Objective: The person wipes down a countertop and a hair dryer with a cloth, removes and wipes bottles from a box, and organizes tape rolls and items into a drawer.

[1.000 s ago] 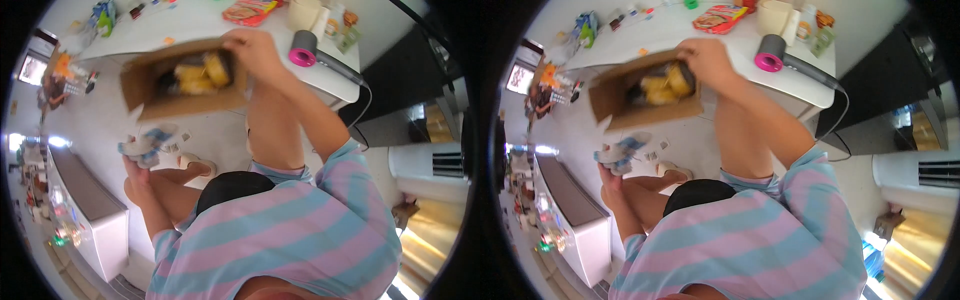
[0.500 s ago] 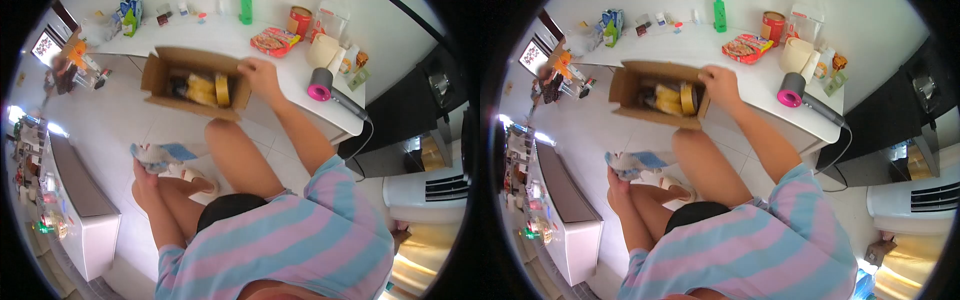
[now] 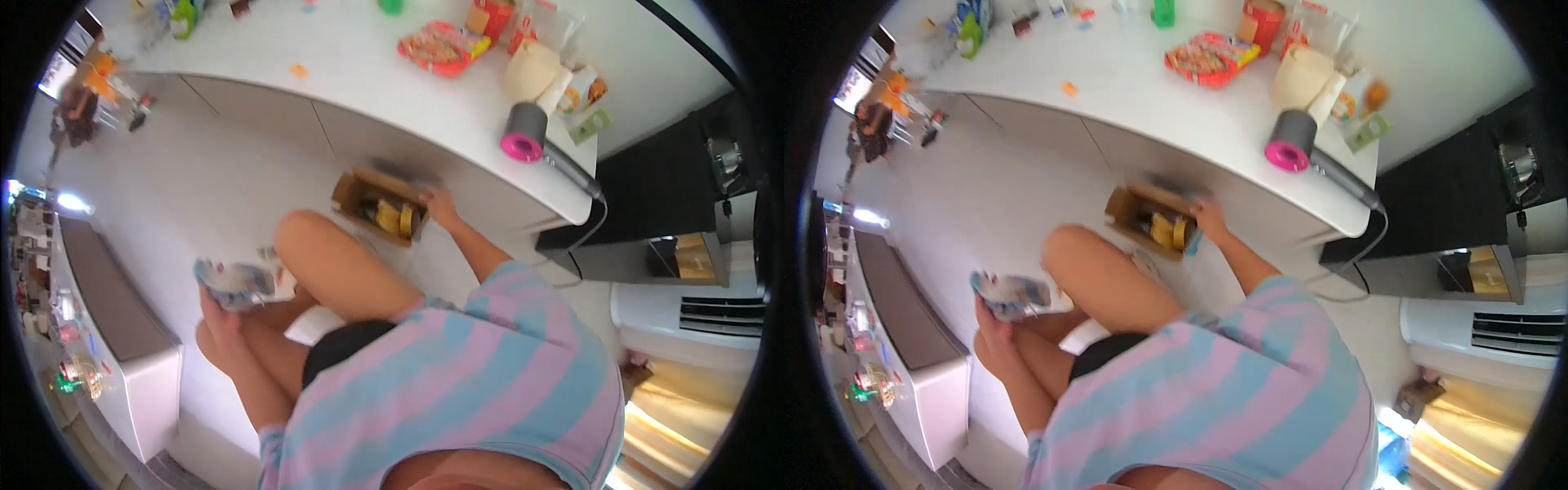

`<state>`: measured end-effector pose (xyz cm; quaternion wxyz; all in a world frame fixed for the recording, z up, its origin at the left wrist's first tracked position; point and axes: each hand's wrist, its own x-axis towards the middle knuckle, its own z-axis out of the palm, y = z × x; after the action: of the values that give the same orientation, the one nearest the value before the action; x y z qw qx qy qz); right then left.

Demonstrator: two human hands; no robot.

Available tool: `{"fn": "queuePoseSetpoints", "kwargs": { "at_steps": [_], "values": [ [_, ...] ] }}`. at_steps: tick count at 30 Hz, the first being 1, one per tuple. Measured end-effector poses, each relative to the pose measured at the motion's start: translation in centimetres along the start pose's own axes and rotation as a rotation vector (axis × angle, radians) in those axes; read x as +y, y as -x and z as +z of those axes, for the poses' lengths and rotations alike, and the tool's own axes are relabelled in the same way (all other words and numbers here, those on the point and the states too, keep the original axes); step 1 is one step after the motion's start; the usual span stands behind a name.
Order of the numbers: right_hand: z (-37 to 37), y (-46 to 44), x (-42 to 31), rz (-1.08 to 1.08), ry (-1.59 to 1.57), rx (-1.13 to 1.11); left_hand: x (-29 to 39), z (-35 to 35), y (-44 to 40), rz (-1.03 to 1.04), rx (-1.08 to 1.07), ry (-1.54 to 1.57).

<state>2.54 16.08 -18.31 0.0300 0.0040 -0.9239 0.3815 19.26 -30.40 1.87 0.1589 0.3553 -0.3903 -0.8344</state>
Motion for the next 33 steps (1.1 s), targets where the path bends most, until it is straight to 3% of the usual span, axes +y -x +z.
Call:
{"fn": "queuePoseSetpoints", "kwargs": {
  "at_steps": [3,4,7,10,11,14,15,18,22,23,25,31,33],
  "values": [
    [-1.0,1.4,2.4,0.494,-0.389,-0.173,-0.2,3.0,0.7,-0.026,-0.088,-0.024],
    [-0.8,2.0,3.8,0.497,-0.333,-0.179,-0.4,3.6,0.8,-0.035,-0.101,-0.037],
    [-0.8,3.1,5.7,0.477,-0.187,-0.212,-1.1,4.0,0.5,-0.058,-0.148,-0.051],
    [-1.1,4.0,3.3,-0.011,0.229,0.261,-1.4,3.9,0.2,-0.084,-0.149,-0.088],
    [-2.7,3.7,0.6,-0.217,0.239,0.342,-1.4,4.2,0.4,-0.094,-0.136,-0.080],
    [-2.3,3.9,-3.8,-0.104,-0.002,-0.005,-1.6,4.2,0.6,-0.115,-0.137,-0.066],
    [-2.2,3.5,-4.4,-0.035,0.154,-0.248,-1.7,3.5,0.0,-0.117,-0.161,-0.070],
    [2.9,1.9,-0.6,0.287,0.526,-0.611,-1.8,3.4,-0.3,-0.125,-0.182,-0.065],
    [8.4,2.2,3.3,0.268,0.476,-0.557,-1.5,4.9,1.0,-0.122,-0.139,-0.054],
    [8.4,1.8,4.0,0.406,0.343,-0.571,-1.6,4.6,0.7,-0.104,-0.136,-0.075],
    [7.8,2.5,3.1,0.371,0.355,-0.538,-1.9,4.2,0.1,-0.073,-0.139,-0.111],
    [-3.0,4.1,-7.5,0.161,0.285,-0.418,-2.1,4.5,0.6,-0.190,-0.127,-0.194],
    [-6.0,3.8,-11.0,0.053,0.132,-0.315,-2.1,6.1,1.7,-0.084,-0.195,-0.246]
  ]
}}
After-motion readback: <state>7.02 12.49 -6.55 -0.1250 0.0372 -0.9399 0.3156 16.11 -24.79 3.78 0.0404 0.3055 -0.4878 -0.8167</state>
